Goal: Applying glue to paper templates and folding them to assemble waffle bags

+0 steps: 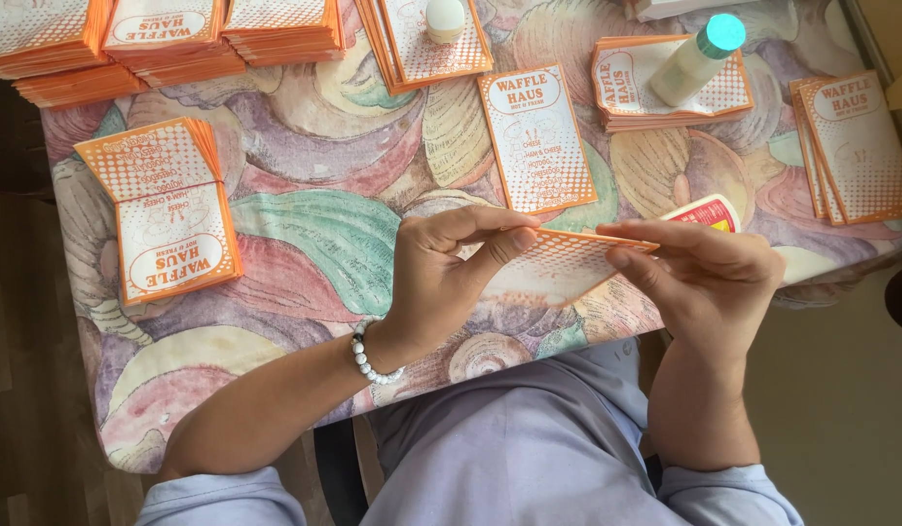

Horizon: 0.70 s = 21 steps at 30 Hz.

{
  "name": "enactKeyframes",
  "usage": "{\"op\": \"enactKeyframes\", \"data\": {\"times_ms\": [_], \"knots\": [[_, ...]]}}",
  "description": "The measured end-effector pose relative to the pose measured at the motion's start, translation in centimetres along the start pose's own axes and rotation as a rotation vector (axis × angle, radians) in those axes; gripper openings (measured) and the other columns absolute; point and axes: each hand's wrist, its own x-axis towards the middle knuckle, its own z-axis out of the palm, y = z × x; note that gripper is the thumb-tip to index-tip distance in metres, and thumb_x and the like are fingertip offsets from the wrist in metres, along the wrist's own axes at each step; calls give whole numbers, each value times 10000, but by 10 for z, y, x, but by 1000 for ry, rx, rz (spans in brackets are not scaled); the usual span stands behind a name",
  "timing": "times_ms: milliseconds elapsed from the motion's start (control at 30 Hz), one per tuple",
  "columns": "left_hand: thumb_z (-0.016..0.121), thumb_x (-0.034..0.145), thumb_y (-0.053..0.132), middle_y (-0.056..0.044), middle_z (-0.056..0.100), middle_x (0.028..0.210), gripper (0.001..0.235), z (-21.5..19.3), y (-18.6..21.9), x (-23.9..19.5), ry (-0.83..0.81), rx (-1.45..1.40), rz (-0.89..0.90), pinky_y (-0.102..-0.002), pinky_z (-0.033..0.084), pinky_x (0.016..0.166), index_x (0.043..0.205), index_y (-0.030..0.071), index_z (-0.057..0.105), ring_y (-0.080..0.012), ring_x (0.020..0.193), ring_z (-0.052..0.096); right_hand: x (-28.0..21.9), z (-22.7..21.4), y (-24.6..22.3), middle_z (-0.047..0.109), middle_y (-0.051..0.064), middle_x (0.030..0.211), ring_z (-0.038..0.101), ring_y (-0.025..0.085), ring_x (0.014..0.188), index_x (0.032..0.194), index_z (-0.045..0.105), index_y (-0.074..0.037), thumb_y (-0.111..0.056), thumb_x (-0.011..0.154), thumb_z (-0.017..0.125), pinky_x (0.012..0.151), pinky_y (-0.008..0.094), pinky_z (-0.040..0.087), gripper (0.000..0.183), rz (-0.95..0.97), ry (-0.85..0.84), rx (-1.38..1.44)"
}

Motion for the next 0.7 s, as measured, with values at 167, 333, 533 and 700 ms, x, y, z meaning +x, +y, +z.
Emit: {"op": "enactKeyframes", "data": {"times_ms": [167,333,533,700], "knots": [[748,949,158,-25,794,990,72,-3,4,1,-21,89,76,-229,596,844,983,100,774,-114,916,771,3,-5,-11,738,211,971,734,207,851,996,728,102,75,896,818,772,244,601,138,-8,-23,-145],[745,946,149,-67,795,986,72,-4,9,0,-52,63,104,-237,614,818,979,89,768,-146,917,789,8,-12,-23,718,290,1086,774,317,976,1058,682,124,36,945,636,948,356,651,150,51,-190,47],[773,920,144,-42,790,927,81,-5,3,1,15,55,12,-235,601,778,965,76,772,-117,873,747,13,-36,-24,618,357,1282,732,485,1101,1336,508,198,-196,1101,417,1034,522,656,467,-13,-157,44],[772,922,150,-42,791,930,85,-3,1,2,1,71,35,-231,601,781,967,77,775,-124,869,760,18,-19,-30,657,319,1311,716,399,1203,1270,606,132,-212,933,656,1085,449,615,484,-201,-191,-182]]}}
